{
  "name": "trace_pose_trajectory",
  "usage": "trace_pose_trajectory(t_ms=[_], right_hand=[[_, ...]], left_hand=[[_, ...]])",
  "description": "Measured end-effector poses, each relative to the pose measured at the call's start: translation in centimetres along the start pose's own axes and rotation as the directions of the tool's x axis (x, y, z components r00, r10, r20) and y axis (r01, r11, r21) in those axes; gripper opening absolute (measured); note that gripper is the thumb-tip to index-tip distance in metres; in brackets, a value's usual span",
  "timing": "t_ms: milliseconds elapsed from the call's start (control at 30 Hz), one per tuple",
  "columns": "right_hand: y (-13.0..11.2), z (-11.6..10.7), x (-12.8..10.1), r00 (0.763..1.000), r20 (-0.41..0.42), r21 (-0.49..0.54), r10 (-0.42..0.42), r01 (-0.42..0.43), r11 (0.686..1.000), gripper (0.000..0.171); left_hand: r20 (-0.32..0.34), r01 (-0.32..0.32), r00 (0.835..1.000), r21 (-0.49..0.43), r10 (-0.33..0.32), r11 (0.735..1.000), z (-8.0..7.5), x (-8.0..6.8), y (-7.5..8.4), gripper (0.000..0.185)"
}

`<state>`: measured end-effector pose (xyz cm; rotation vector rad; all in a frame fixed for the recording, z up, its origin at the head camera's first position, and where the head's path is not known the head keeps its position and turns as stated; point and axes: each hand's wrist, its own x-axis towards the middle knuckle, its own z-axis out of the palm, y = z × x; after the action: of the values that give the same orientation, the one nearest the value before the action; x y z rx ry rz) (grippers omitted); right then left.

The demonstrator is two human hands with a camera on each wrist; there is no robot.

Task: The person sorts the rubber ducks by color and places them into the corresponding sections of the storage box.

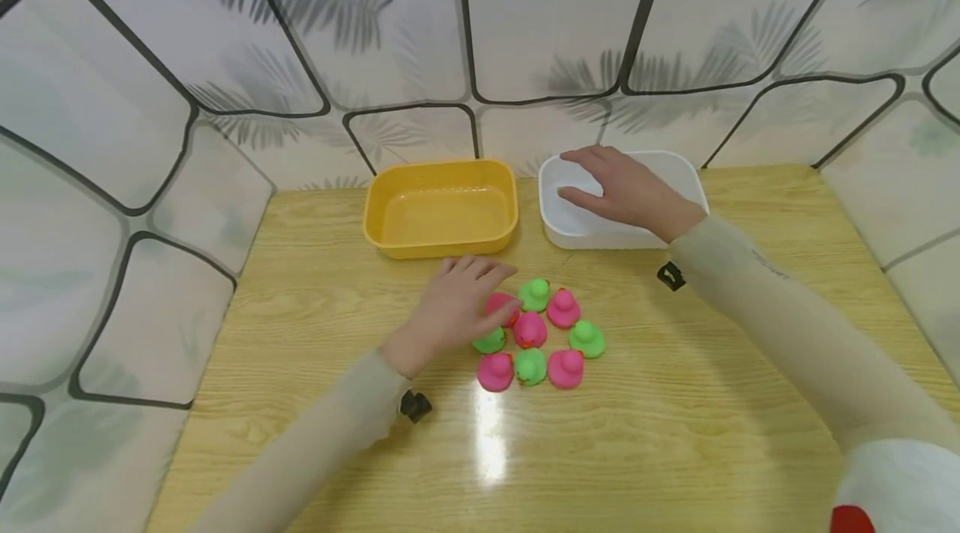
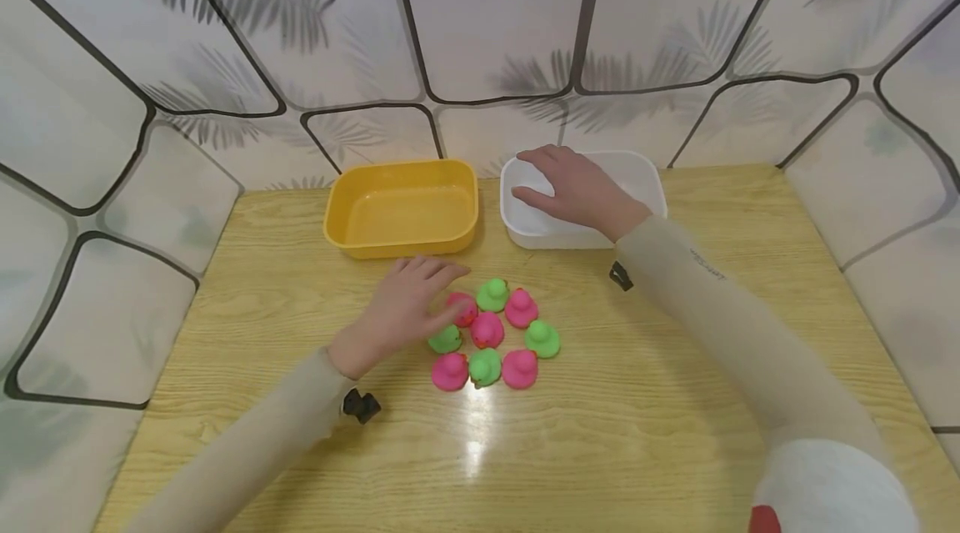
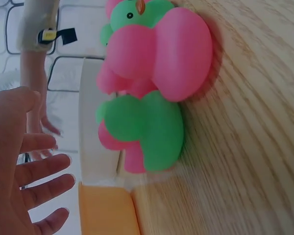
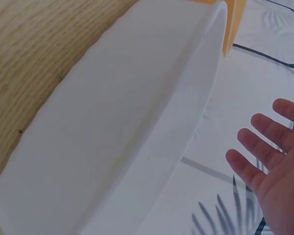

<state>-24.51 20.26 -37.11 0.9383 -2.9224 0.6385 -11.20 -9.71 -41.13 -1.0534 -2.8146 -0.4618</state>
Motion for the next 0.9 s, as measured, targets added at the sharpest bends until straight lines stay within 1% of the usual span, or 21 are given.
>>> trace_pose_trajectory(t_ms=[100,200,400,500,567,733,800,900], right_hand=[[-0.2,0.4,0.9,1.000,0.007,0.013,-0.023,0.023,1.000,0.063],[-0.5,0.9,1.7,0.999,0.024,0.020,-0.045,0.044,0.999,0.062],[-1.3,2.0,3.5,0.993,0.110,0.029,-0.048,0.045,0.999,0.063],[-1.5,2.8,4.4,0.988,0.149,0.005,-0.049,0.048,0.999,0.068],[-1.8,3.3,4.8,0.985,0.168,-0.019,-0.048,0.052,0.998,0.072],[-1.9,4.4,5.8,0.973,0.229,-0.094,-0.044,0.067,0.993,0.082],[-1.9,4.6,6.1,0.967,0.253,-0.112,-0.039,0.069,0.991,0.083],[-2.0,4.6,6.4,0.960,0.280,-0.126,-0.026,0.064,0.990,0.085]], left_hand=[[0.054,-0.025,0.998,0.009,0.025,1.000,0.2,0.8,0.5,0.050],[0.106,-0.053,0.993,0.013,0.052,0.999,0.7,1.8,1.0,0.048],[0.193,-0.134,0.973,0.045,0.123,0.990,1.6,3.6,2.5,0.043],[0.213,-0.171,0.965,0.072,0.152,0.983,2.1,4.3,3.1,0.043],[0.223,-0.183,0.962,0.090,0.159,0.979,2.3,4.6,3.4,0.043],[0.257,-0.194,0.954,0.132,0.156,0.972,2.7,5.2,3.9,0.043],[0.260,-0.198,0.953,0.145,0.156,0.969,2.9,5.2,4.0,0.042],[0.244,-0.207,0.956,0.164,0.164,0.964,3.1,5.3,4.1,0.038]])
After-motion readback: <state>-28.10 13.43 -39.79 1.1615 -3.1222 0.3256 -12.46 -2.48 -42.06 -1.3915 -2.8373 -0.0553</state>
